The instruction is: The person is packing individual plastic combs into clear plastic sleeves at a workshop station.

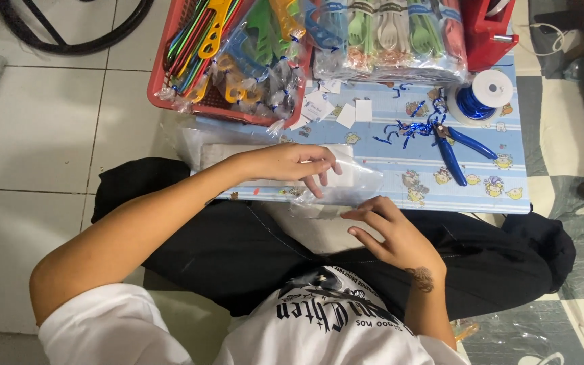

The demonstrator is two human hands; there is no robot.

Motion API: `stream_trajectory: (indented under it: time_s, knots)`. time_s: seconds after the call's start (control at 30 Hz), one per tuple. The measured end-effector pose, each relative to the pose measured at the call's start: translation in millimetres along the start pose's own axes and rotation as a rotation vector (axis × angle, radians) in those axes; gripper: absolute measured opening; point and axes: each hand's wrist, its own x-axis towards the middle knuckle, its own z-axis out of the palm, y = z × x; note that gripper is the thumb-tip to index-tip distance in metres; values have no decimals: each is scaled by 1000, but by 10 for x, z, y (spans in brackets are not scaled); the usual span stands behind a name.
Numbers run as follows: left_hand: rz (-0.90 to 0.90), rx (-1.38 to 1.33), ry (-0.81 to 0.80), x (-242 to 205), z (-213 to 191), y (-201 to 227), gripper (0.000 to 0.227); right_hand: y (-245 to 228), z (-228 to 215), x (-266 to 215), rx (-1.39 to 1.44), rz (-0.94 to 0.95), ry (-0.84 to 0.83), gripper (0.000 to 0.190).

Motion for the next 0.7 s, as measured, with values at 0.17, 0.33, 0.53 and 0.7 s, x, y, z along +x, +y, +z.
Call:
stream_trajectory:
  time_s: [0.17, 0.33, 0.53, 0.7]
  knots:
    - [42, 15, 34, -21, -20, 64, 29, -137, 53, 198, 97, 45, -160, 27]
    - [44, 89, 156, -1, -30, -10, 29, 71, -71, 202, 19, 144, -160, 57]
    - [13, 76, 174, -146, 78, 366, 30, 301, -522, 343, -296, 69, 328, 78]
    - [-11, -1, 202, -31, 21, 80, 27, 198, -217, 320, -188, -73, 318, 64]
